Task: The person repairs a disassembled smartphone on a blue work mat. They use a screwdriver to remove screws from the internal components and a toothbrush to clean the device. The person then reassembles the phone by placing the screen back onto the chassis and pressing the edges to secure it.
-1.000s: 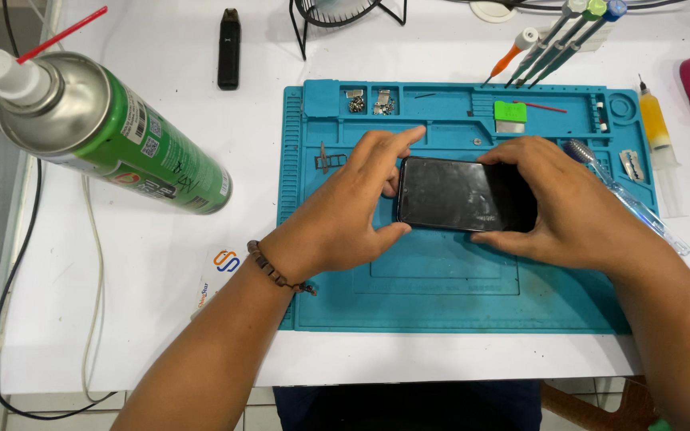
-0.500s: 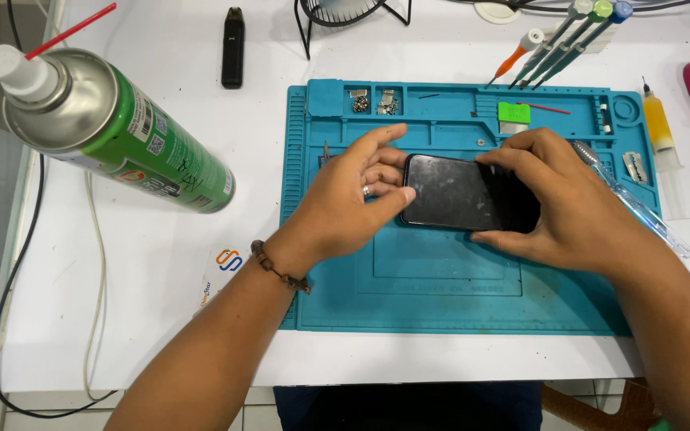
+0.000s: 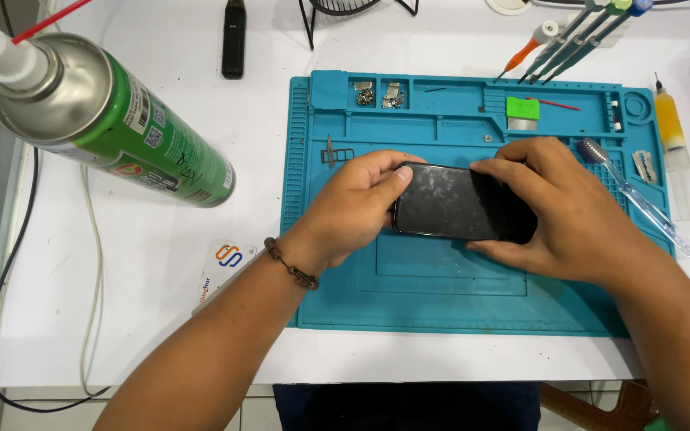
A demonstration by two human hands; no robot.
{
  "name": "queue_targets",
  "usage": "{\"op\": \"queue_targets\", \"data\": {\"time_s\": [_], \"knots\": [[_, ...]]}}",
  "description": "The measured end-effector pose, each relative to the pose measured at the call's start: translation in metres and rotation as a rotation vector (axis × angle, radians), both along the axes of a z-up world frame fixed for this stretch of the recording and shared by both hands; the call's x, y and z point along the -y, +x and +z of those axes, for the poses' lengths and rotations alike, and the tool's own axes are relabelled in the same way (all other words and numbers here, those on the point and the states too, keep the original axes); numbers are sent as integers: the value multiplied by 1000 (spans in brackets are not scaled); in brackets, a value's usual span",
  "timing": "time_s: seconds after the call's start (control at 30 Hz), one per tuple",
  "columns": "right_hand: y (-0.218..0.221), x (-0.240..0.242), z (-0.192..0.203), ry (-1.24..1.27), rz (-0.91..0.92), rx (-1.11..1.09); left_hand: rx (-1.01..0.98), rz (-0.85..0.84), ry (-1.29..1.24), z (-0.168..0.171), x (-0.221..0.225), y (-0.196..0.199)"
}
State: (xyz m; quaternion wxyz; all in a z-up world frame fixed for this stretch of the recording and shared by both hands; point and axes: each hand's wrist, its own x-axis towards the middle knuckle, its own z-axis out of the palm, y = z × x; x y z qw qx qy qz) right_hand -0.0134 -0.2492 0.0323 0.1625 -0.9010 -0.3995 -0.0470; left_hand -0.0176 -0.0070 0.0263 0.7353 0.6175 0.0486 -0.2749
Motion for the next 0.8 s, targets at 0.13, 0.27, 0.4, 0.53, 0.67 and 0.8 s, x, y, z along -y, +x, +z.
{"op": "queue_targets", "data": {"time_s": [0.13, 0.27, 0.4, 0.53, 0.67, 0.8], "knots": [[1, 1, -1, -21, 3, 9, 60, 9, 25, 1, 0, -2], [0, -3, -2, -26, 39, 126, 89, -10, 153, 8, 0, -5], [-5, -9, -1, -21, 74, 206, 156, -51, 320, 8, 4, -8], [-11, -12, 1, 0, 81, 305, 252, 0, 332, 0, 7, -12], [-13, -14, 0, -34, 79, 396, 369, 49, 314, -5, 8, -15], [-13, -14, -1, -37, 76, 439, 464, 78, 239, -7, 8, -17]]}}
